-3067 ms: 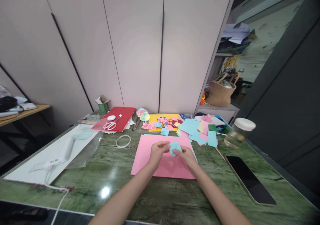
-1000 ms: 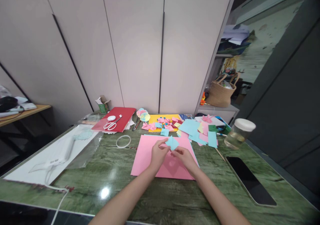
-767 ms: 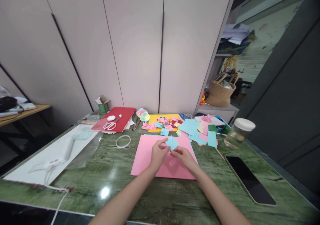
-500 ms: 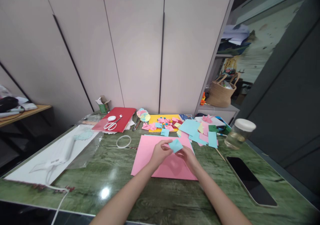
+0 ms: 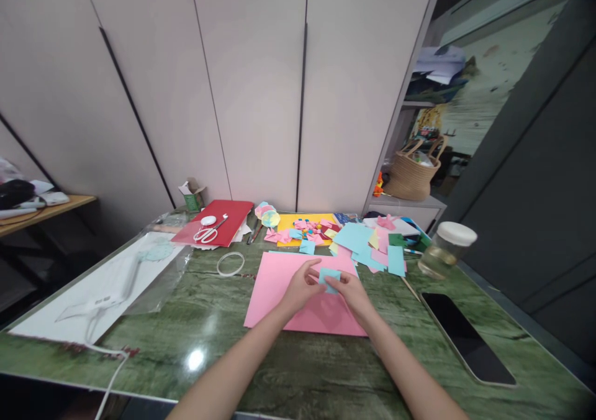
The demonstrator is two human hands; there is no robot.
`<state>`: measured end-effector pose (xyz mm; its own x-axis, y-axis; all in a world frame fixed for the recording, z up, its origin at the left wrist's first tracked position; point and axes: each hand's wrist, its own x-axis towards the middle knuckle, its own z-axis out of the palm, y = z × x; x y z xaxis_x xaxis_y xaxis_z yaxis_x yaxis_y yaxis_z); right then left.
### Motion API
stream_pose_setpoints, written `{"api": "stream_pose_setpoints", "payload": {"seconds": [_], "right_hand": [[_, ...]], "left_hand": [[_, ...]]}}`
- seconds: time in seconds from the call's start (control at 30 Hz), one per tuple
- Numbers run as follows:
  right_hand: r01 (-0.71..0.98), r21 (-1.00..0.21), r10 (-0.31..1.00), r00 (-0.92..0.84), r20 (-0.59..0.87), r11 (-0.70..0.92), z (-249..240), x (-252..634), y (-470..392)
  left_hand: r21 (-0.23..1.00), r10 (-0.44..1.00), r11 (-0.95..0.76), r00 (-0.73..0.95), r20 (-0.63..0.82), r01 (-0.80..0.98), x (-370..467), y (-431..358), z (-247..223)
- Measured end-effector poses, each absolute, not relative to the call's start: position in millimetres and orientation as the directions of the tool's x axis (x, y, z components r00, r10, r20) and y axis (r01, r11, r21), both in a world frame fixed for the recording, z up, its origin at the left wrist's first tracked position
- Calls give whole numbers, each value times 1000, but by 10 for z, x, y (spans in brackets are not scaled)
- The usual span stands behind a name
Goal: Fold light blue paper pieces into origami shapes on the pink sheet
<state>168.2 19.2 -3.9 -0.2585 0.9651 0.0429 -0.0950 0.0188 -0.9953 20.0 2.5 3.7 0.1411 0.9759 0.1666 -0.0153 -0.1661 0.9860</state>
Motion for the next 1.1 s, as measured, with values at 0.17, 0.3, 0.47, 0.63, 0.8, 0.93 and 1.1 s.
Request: {"api": "stream_pose_setpoints", "payload": {"seconds": [0.17, 0.3, 0.47, 0.63, 0.8, 0.93, 1.1], "right_hand": [[-94, -994, 983, -171, 71, 56, -99, 1666, 209], [-126, -990, 979, -186, 86, 63, -113, 1666, 204], [-113, -992, 972, -220, 82, 58, -38, 1698, 177], [-54, -992, 961, -248, 122, 112, 12, 1703, 164], [22, -989, 961, -242, 134, 143, 0, 1680, 166], [71, -985, 959, -247, 137, 159, 4, 1669, 160], [77, -987, 955, -272, 117, 142, -5, 1674, 166]], "left_hand": [[989, 983, -74, 160, 94, -128, 227, 43, 0], [983, 983, -65, 157, 92, -171, 210, 43, 15], [954, 986, 3, 162, 47, -299, 184, 39, 6], [914, 993, 43, 121, 7, -403, 163, 64, -17], [938, 995, -25, 83, 57, -346, 149, 69, 32], [965, 984, -115, 108, 143, -235, 163, 48, 85], [970, 983, -130, 104, 154, -208, 185, 49, 41]]}}
